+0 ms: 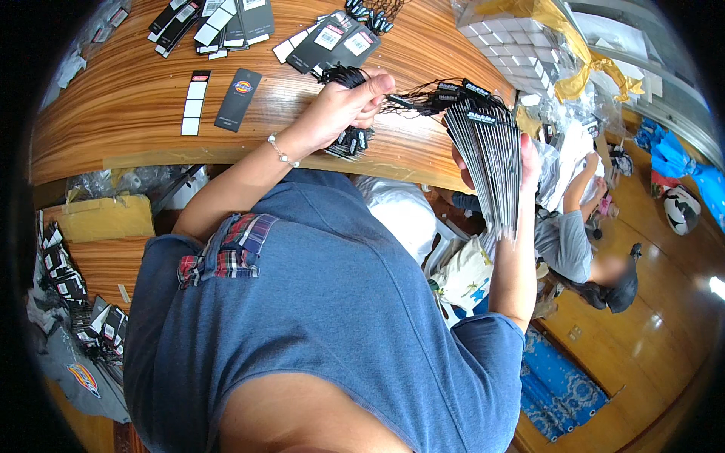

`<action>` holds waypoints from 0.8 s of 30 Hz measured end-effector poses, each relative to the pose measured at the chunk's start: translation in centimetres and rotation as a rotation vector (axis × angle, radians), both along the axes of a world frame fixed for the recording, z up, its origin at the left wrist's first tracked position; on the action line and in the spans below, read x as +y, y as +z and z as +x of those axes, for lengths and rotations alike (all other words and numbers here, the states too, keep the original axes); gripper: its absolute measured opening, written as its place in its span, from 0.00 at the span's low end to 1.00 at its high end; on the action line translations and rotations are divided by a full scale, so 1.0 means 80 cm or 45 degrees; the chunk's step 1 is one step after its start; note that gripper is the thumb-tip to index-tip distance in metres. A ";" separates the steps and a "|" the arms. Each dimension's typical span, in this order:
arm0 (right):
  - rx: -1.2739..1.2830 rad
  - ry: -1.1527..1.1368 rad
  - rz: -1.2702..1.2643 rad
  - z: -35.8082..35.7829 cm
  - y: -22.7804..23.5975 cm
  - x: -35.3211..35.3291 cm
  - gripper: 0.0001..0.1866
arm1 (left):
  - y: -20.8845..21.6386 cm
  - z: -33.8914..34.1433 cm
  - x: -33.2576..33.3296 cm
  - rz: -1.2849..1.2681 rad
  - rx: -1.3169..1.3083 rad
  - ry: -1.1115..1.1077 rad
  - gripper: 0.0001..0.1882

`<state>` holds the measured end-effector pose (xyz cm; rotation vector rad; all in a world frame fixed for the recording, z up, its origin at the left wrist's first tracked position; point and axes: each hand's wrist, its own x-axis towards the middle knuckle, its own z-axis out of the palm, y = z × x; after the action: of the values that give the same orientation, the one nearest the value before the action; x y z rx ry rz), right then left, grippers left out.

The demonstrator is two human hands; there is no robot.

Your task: The person organizes small black tags with attached cords on a wooden table. They pick up individual tags, separate them from a larger bundle, and arrange them into neat stacks. The person also moves a stack of tags to the side of the table.

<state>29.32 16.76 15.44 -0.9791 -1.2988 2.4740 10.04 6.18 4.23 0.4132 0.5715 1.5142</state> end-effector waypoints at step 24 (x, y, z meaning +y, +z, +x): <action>0.102 -0.061 -0.392 0.011 -0.023 -0.028 0.47 | 0.005 -0.008 -0.003 -0.068 0.003 0.088 0.14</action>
<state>30.18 14.51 13.59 -0.9472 -0.8767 2.6966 9.40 5.96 4.61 0.3571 0.6318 1.5609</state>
